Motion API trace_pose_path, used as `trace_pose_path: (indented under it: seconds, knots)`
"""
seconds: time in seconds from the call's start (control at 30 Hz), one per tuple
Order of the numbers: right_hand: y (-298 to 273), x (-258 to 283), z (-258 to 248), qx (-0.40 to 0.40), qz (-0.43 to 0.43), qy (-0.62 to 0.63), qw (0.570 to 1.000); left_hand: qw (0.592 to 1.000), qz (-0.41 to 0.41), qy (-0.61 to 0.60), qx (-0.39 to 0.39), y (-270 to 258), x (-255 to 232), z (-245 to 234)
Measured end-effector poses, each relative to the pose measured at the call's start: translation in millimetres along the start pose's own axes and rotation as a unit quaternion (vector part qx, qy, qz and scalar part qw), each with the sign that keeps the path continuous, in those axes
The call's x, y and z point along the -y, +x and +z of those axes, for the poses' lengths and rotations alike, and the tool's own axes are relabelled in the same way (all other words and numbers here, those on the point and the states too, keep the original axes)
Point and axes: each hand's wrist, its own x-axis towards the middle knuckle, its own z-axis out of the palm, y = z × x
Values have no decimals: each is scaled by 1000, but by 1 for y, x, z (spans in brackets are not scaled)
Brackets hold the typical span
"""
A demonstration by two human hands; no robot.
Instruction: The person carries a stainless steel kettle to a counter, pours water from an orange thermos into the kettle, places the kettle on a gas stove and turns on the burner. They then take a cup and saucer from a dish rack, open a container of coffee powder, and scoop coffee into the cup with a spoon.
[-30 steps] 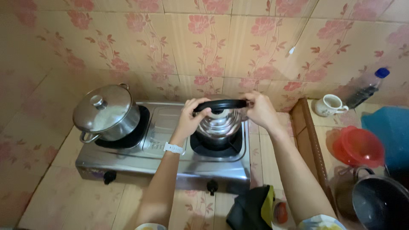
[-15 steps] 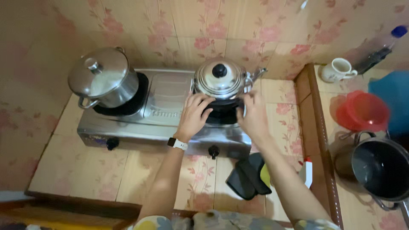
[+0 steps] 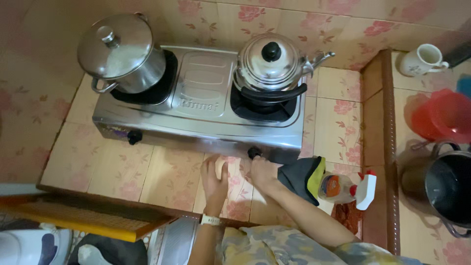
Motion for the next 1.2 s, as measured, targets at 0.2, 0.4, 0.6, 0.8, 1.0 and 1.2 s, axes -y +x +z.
trace_pose_path:
  seconds: [0.2,0.4,0.6,0.8,1.0,1.2]
  knots:
    - [31,6,20,23,-3,-105,994,999,-39,33,-20,-20,20,-19]
    - [40,8,24,44,-11,-176,983,999,-25,18,-42,-20,12,-26]
    - [37,21,16,-4,-8,-329,944,998,-18,-2,-63,-26,-5,-33]
    - [24,33,-10,86,-53,-380,920,998,-22,-17,-62,-38,-23,-37]
    - [14,35,-16,46,-56,-444,893,998,-16,-22,-59,-50,-30,-43]
    - [16,34,-7,43,-47,-467,882,998,-24,-18,-50,-53,-24,-46]
